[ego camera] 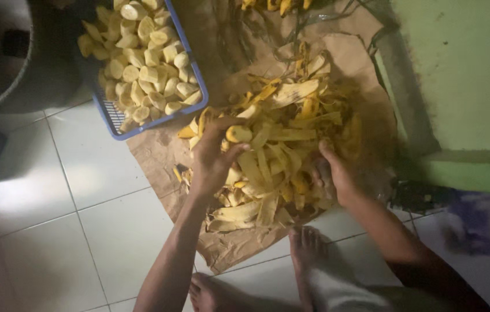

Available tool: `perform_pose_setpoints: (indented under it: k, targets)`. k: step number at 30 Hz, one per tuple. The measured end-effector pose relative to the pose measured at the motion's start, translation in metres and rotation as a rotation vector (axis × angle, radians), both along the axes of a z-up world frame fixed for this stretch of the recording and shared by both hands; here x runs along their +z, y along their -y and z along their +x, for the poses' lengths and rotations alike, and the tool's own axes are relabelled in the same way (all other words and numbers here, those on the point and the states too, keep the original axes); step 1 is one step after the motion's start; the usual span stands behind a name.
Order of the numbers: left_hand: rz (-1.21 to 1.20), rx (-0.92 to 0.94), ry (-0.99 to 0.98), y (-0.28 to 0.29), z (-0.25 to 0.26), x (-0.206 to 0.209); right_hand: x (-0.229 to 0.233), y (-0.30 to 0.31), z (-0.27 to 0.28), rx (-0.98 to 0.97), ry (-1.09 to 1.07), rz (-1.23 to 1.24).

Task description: The person peels bananas by hand, removes the skins, and places the peeled fruit into a blue plastic basket while standing over a pile of discarded peels on a piece of paper on the floor.

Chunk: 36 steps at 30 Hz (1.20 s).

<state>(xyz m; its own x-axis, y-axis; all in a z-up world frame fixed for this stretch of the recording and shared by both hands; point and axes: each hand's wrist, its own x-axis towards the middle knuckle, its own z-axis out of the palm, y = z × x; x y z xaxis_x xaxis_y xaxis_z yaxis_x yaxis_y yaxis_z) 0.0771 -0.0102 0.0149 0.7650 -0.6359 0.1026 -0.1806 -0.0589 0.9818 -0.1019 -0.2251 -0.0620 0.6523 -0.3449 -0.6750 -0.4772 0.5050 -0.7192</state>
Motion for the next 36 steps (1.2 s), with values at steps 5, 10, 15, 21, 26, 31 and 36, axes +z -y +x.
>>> perform_pose_setpoints:
  k: [5,10,15,21,26,31,36]
  targets:
    - [0.110,-0.056,-0.061,0.010,-0.008,0.005,0.073,-0.011,0.016,0.490,0.398,-0.411]
    - [0.114,-0.092,0.021,0.010,-0.009,0.010,0.115,-0.020,0.043,0.643,0.564,-0.648]
    - [0.198,-0.136,0.070,0.009,-0.008,-0.005,0.100,-0.015,0.047,0.666,0.505,-0.430]
    - [-0.070,-0.051,-0.154,0.012,-0.028,-0.025,0.087,0.002,0.062,0.440,0.302,0.222]
    - [0.116,0.384,0.459,0.008,-0.069,-0.023,0.065,0.016,0.096,0.494,-0.022,-0.295]
    - [0.124,0.595,0.354,-0.013,-0.093,-0.028,0.035,0.031,0.128,0.361,0.032,-0.292]
    - [0.220,0.686,0.063,-0.038,-0.099,-0.052,0.055,-0.004,0.105,0.412,0.086,-0.371]
